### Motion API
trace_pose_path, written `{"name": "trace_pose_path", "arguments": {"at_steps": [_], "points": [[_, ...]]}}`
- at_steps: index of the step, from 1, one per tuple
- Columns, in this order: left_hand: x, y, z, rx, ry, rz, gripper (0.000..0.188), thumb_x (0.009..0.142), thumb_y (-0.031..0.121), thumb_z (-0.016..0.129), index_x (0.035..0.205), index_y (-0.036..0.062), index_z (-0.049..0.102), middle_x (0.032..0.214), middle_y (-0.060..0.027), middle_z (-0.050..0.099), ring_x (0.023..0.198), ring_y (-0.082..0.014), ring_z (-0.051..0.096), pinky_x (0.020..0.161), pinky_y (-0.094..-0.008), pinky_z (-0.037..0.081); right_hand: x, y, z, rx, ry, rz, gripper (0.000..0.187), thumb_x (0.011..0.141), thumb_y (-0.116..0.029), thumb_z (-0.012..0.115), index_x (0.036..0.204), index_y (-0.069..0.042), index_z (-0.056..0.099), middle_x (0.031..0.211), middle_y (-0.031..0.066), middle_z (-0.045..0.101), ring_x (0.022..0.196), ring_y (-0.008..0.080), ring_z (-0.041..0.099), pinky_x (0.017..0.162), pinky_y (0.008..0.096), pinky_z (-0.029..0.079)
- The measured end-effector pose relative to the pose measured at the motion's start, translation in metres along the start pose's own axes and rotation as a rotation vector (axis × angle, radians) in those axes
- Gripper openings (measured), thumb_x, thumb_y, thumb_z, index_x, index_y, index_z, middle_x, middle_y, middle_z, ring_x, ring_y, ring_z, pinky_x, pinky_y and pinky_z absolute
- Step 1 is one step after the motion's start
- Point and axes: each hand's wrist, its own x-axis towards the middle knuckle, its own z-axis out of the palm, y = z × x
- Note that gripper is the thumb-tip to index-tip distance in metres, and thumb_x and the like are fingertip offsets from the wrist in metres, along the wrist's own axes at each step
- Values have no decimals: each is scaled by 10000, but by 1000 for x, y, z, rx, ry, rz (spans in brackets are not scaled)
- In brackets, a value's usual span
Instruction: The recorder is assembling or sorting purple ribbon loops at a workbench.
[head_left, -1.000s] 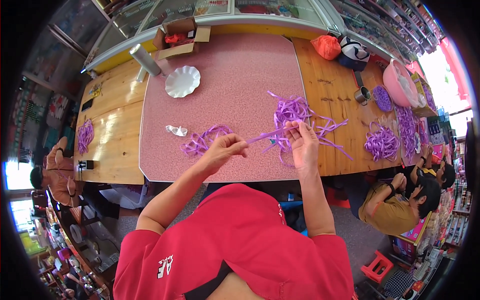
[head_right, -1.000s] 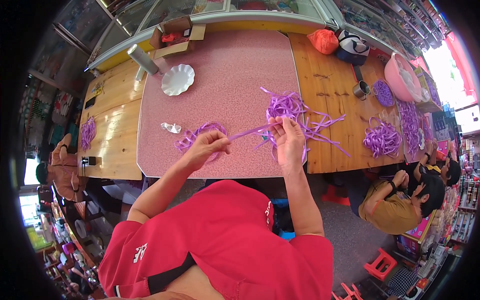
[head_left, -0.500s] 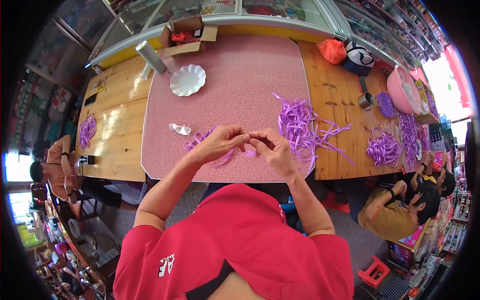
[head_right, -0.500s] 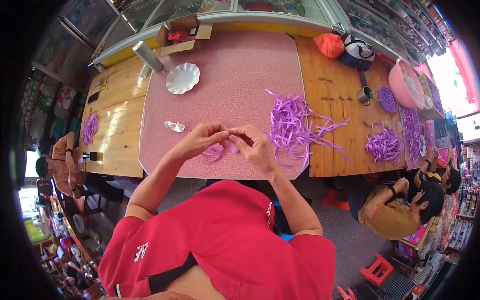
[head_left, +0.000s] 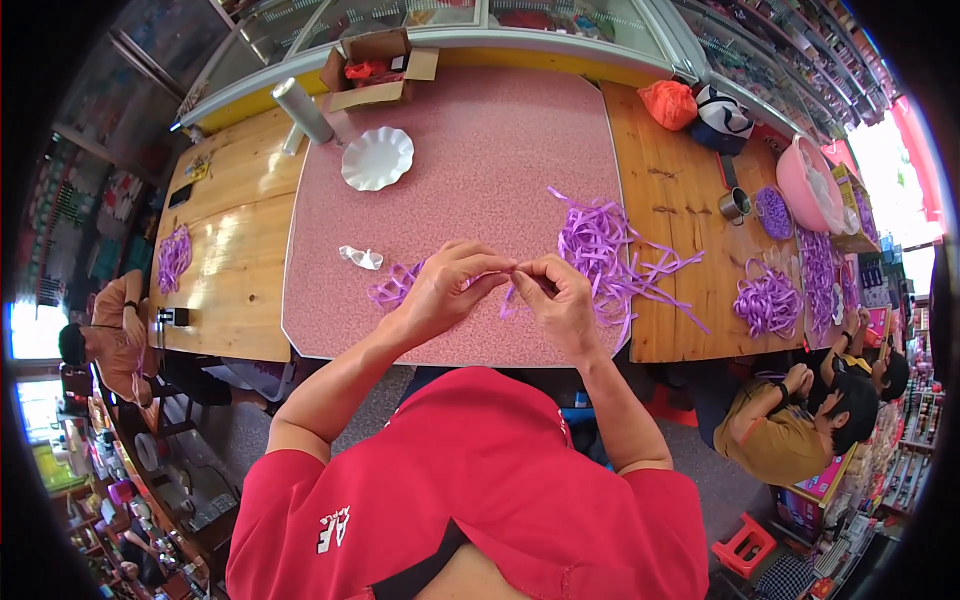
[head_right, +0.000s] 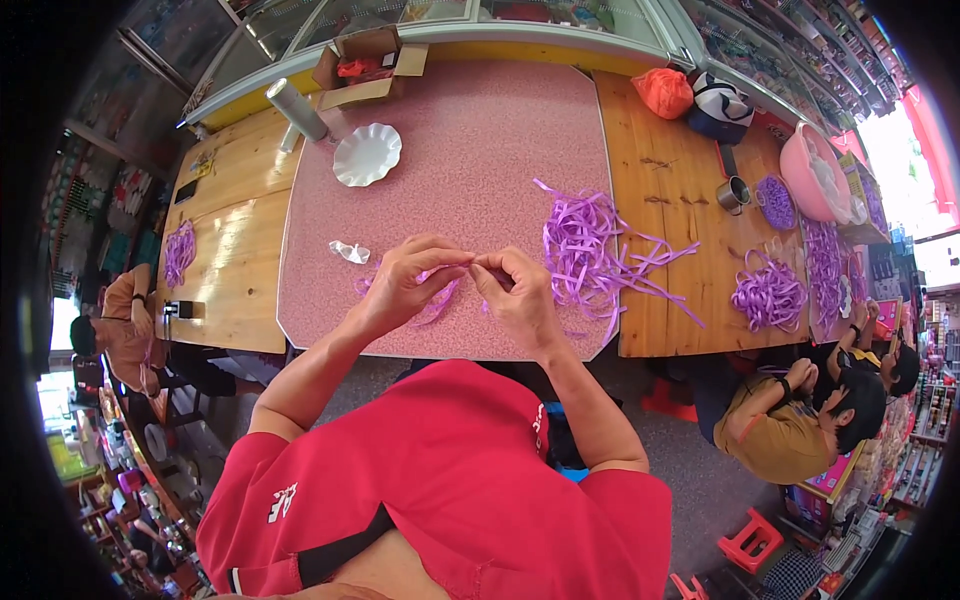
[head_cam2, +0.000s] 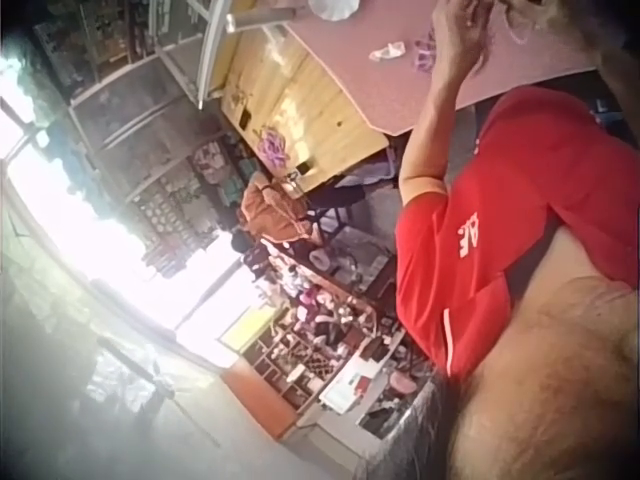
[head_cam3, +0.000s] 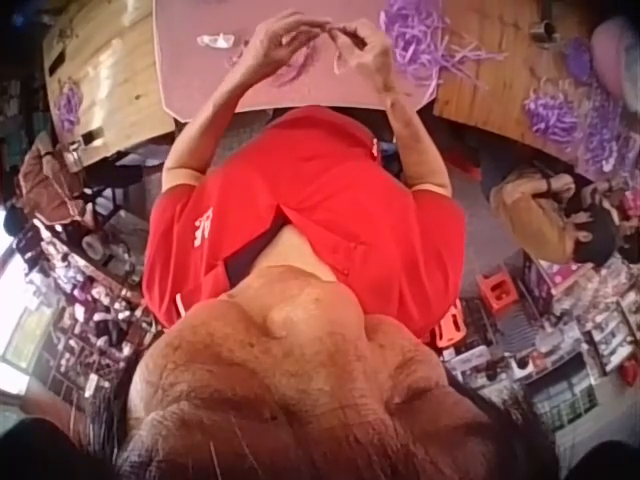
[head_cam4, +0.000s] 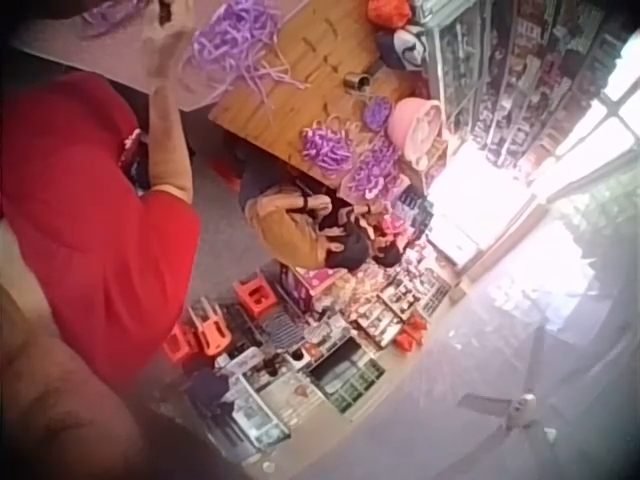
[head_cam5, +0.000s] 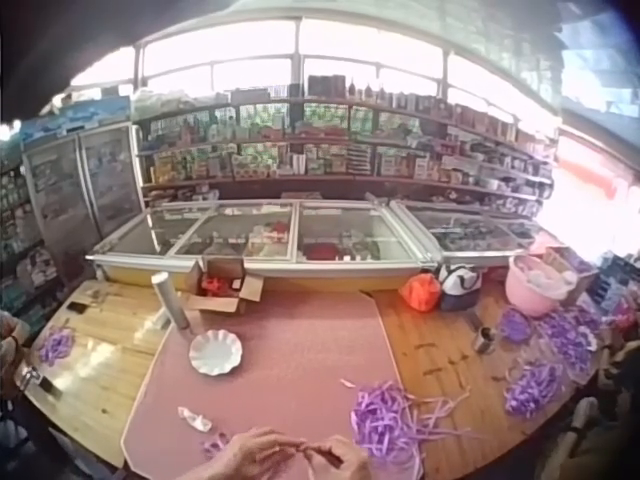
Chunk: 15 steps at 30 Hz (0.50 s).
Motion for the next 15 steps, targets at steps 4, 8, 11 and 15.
{"name": "trace_pose_path", "arguments": {"at_steps": [4,8,11,15], "points": [[5,2,0,215,25,184,196,814,82,726,1005,59,695,901,-76,678,922,-265,634,859,-368,475,0,0,-3,-13,-8,-28,110,913,-94,686,930,14,687,798,22,609,663,56,546,553,218,432],[3,0,-2,213,-37,108,165,807,82,731,959,46,678,888,-75,668,904,-276,632,869,-369,466,0,-1,-5,-9,-33,-24,110,912,-95,688,930,13,684,803,26,610,660,60,553,554,214,436],[3,1,-4,108,-115,-39,147,813,89,737,931,46,661,880,-80,660,892,-244,635,841,-345,473,1,-3,-9,-37,-75,-14,100,902,-84,690,940,8,685,817,33,617,667,70,559,557,231,438],[1,-7,-6,-256,-229,-314,163,874,150,718,951,20,657,919,-59,674,890,-139,620,814,-306,482,5,-5,-12,-174,-142,-117,83,868,-52,696,932,-4,673,818,60,615,677,129,579,569,275,443]]}}
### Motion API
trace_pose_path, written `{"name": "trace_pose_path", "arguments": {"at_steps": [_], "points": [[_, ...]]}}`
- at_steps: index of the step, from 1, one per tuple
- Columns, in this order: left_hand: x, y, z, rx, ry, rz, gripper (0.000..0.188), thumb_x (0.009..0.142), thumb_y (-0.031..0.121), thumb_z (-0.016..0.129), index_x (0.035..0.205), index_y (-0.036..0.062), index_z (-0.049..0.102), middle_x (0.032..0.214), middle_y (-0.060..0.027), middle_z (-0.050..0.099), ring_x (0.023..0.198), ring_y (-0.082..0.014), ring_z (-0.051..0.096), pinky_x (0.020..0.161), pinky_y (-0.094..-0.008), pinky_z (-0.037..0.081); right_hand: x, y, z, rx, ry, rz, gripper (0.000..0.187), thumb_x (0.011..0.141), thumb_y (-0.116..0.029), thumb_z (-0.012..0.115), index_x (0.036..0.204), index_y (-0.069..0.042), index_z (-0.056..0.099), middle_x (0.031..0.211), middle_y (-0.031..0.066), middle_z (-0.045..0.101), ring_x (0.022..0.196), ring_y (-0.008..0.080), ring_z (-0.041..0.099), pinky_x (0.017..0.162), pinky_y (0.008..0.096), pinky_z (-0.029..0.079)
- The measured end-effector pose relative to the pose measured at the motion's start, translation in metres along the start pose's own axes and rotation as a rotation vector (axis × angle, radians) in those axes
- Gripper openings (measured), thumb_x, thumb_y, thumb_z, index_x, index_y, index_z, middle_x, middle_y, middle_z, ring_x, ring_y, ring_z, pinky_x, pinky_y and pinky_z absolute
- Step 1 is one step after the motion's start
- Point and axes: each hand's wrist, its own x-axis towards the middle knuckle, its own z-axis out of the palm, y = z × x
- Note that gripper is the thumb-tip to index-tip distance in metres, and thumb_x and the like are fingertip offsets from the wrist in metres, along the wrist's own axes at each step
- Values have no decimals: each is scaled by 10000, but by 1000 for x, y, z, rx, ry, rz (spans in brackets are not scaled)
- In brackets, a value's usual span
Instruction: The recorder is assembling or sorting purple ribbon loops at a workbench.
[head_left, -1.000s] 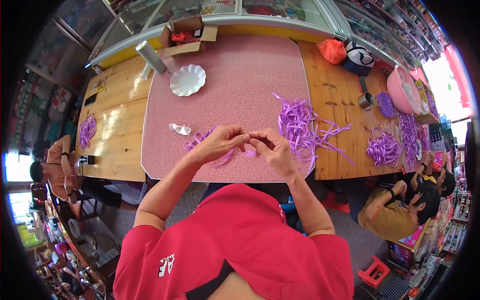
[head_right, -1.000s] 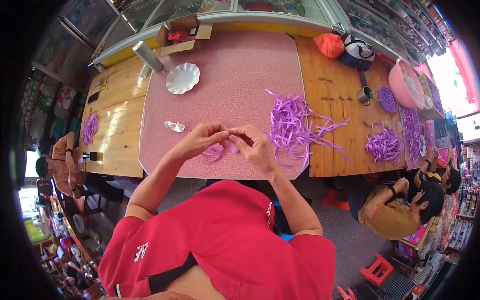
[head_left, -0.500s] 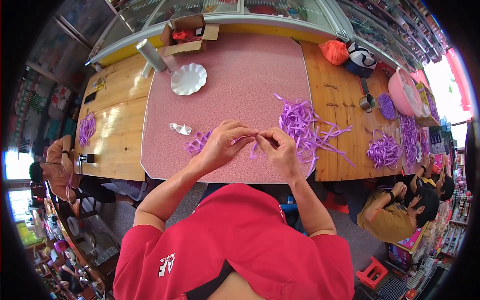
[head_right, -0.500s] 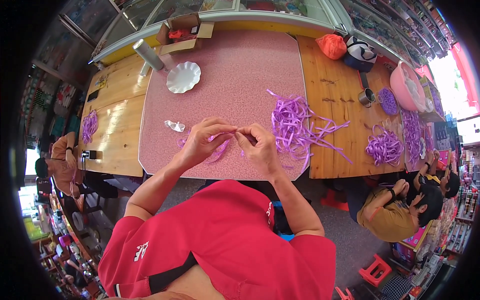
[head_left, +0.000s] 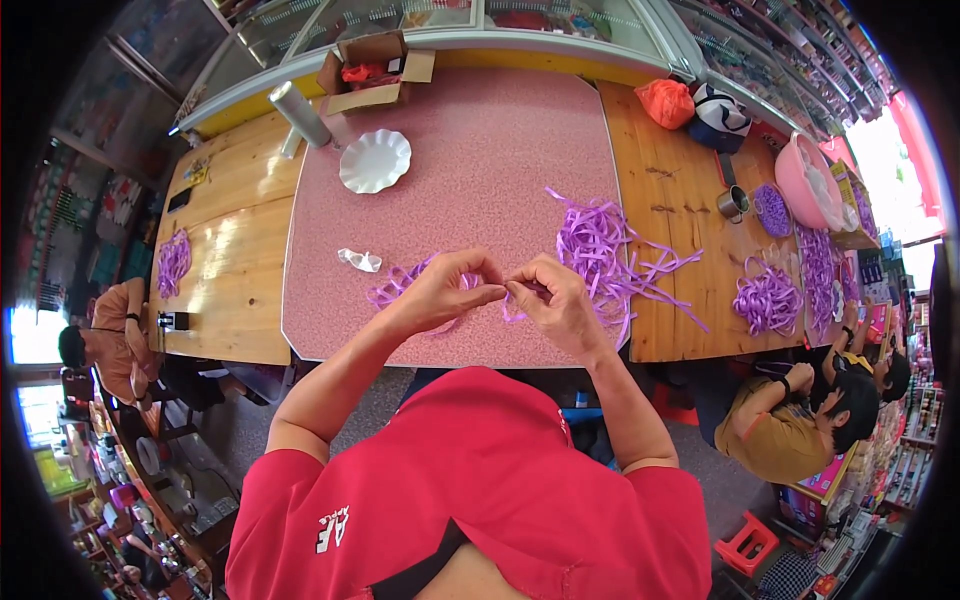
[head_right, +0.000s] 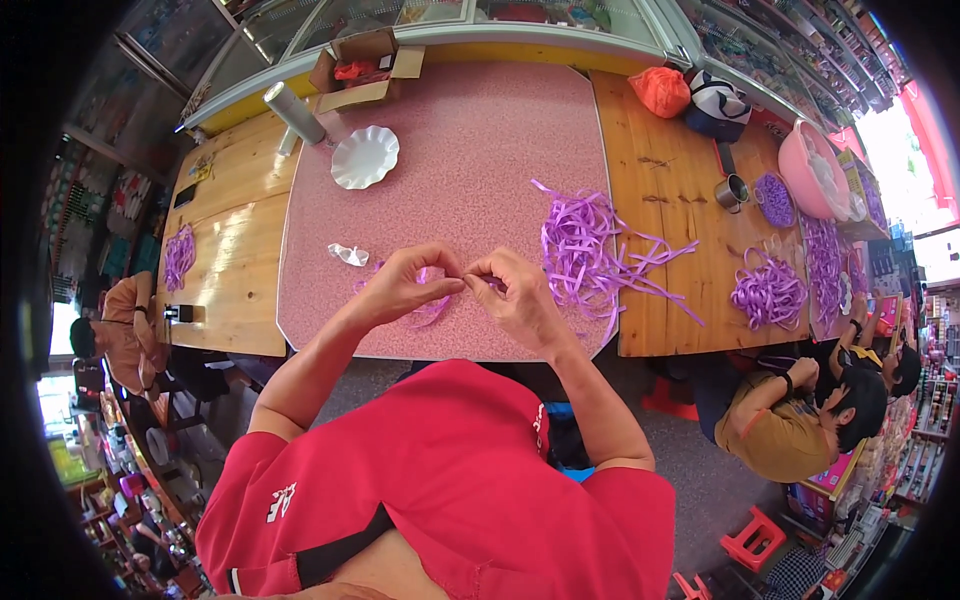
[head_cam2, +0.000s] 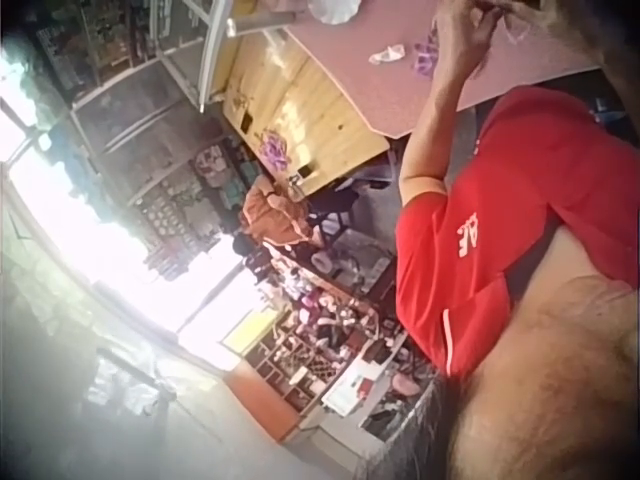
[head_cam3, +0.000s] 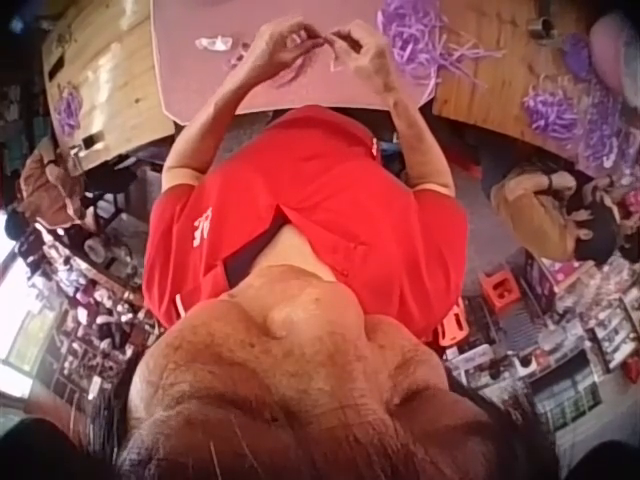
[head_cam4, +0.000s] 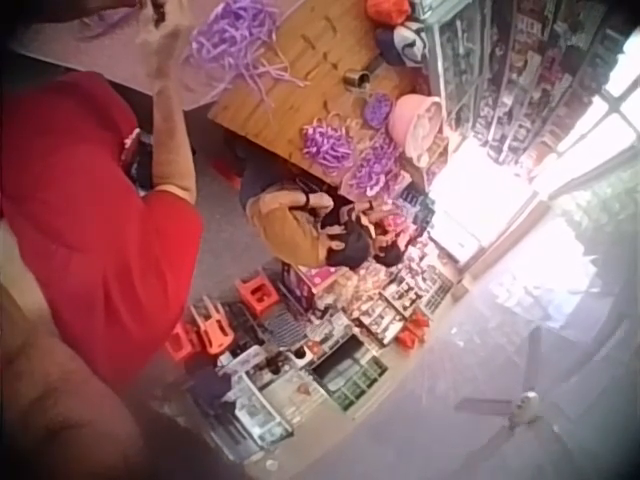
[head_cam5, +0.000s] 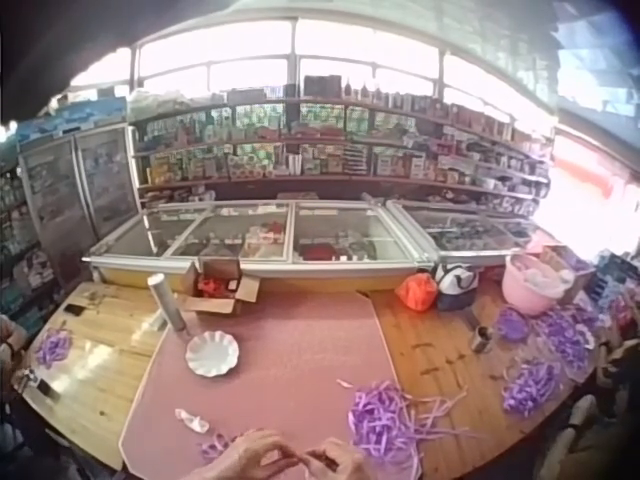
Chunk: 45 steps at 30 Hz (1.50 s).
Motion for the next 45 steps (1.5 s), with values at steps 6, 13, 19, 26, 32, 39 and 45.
{"name": "trace_pose_path", "arguments": {"at_steps": [6,13,19,26,32,39,45], "points": [[-1,-1,2,-80,-21,-64,223,905,199,702,993,-2,665,965,-50,687,910,-110,615,821,-302,487,4,3,-3,-51,3,-61,93,839,-38,708,914,-10,662,815,90,613,690,187,605,576,299,450],[-2,7,6,529,97,266,162,835,140,726,961,55,669,910,-89,671,922,-246,639,874,-388,456,4,3,-4,-80,-23,-37,107,841,-59,712,919,0,668,812,91,615,685,178,598,586,294,457],[-1,-1,13,563,242,466,127,816,160,721,885,81,650,829,-76,632,852,-273,615,826,-412,436,0,8,-2,-35,-20,13,119,845,-71,716,929,5,680,806,86,618,684,163,590,599,285,456],[-5,2,8,493,176,364,116,812,125,718,882,62,651,791,-92,619,820,-296,610,827,-404,450,0,5,-2,-46,-26,1,114,853,-80,721,921,4,685,790,68,612,652,134,552,571,279,430],[-15,-3,0,-105,35,-57,128,956,170,616,947,43,615,892,-48,640,880,-172,610,864,-315,454,3,-5,-16,104,-34,81,87,867,-76,723,910,-5,697,755,-3,581,622,46,472,534,224,369],[-21,1,10,-1101,110,-19,97,1011,154,535,1020,64,569,1032,-54,626,987,-131,568,903,-313,441,1,-7,0,92,143,-95,40,877,-23,698,883,-5,663,797,-4,585,631,47,480,540,208,371],[-14,4,15,-176,374,258,64,927,70,615,974,60,573,1099,-83,636,1064,-236,569,915,-376,442,-2,-14,20,81,237,-122,42,876,-24,683,866,10,661,774,35,594,628,66,508,530,227,394]]}}
